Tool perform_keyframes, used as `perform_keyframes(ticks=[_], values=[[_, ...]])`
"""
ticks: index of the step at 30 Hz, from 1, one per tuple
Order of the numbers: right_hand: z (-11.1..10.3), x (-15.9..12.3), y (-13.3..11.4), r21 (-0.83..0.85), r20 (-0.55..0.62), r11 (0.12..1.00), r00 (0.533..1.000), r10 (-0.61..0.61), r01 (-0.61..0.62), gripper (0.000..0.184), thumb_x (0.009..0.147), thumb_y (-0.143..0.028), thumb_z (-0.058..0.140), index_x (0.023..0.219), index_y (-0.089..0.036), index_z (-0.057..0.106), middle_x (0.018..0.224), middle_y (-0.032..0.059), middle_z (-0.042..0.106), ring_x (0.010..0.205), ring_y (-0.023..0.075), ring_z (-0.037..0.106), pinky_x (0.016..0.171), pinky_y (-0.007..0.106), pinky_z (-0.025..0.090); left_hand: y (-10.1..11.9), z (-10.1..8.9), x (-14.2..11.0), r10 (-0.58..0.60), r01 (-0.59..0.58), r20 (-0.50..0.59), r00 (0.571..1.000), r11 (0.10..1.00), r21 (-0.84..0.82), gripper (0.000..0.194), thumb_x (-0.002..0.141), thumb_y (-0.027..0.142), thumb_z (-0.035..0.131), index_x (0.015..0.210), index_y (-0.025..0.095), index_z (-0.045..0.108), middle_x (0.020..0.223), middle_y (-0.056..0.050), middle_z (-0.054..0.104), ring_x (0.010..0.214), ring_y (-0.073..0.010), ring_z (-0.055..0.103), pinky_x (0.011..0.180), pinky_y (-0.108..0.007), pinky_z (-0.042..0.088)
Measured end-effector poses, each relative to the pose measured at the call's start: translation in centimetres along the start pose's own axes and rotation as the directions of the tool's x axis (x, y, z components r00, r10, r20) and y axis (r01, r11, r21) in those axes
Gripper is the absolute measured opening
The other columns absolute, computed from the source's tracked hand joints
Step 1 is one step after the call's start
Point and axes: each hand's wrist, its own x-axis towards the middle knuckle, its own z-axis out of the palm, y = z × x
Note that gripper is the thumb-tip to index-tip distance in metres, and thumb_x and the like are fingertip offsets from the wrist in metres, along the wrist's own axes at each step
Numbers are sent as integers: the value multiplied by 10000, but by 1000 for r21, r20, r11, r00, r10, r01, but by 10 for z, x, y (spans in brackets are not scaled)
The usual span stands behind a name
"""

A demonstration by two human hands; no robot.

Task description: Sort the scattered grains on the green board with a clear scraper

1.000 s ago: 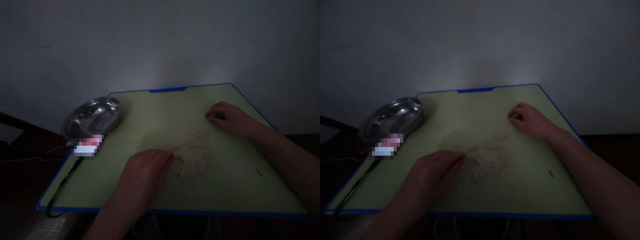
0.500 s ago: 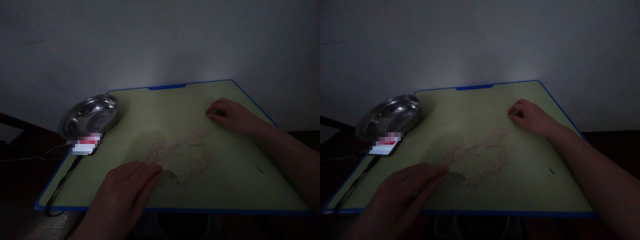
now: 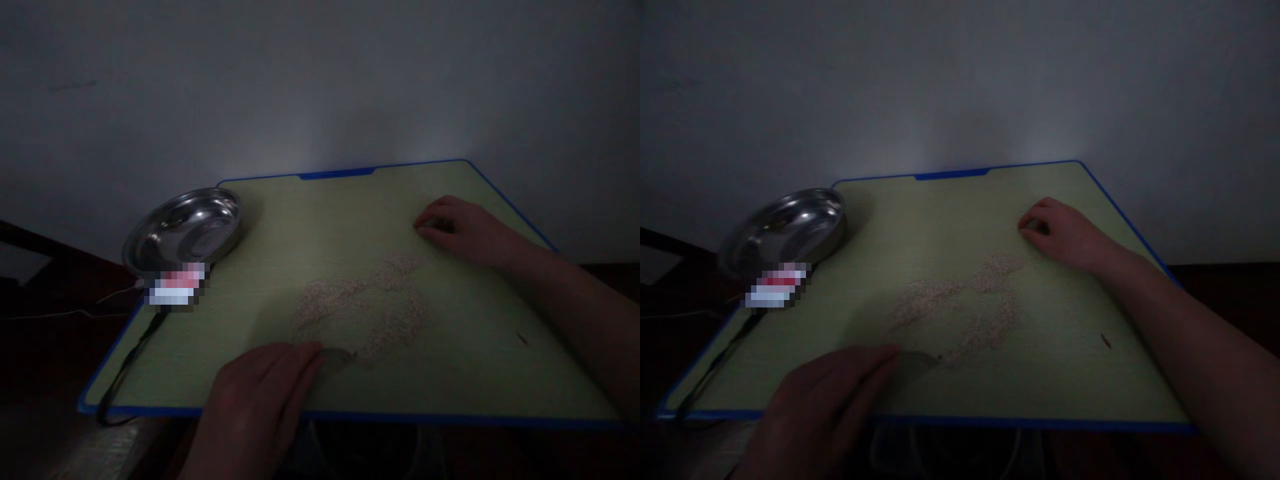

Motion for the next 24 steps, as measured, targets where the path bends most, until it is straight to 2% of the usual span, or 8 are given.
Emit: perform_keyframes(ticks=[4,7,14,19,24], values=[[1,0,2,5,6,1000,1000,-6,6,196,827,-351,538,905,-235,677,951,78,597,735,207,640,730,407,550,-11,1,1,-30,30,14,999,999,11,284,1001,280,402,970,197,672,844,-24,762,689,-153,710,629,-275,584],[1,0,3,9,6,1000,1000,-9,9,197,830,-353,538,907,-234,675,947,76,596,743,210,640,733,407,549,-14,2,5,-9,9,6,1000,999,33,275,1000,284,413,979,187,669,858,-29,764,711,-161,716,649,-293,589],[2,-1,3,2,-14,1000,1000,-4,4,217,830,-364,529,898,-230,685,938,80,599,730,216,634,722,418,542,-6,0,14,21,-20,11,1000,999,-48,258,1004,282,405,991,205,651,836,-5,751,695,-137,699,637,-261,565],[2,-1,2,14,-19,1000,1000,-6,7,206,819,-370,538,898,-243,679,936,73,602,737,215,636,728,413,545,-4,3,14,57,-56,25,998,998,-34,270,1010,287,388,986,221,649,846,2,753,707,-148,702,641,-276,558],[2,-1,1,1,-26,1000,1000,-8,8,235,828,-381,513,899,-227,676,936,82,593,726,216,628,730,432,536,-2,-4,12,74,-68,57,996,993,-98,254,1009,282,388,976,244,636,817,35,742,680,-127,688,612,-252,541]])
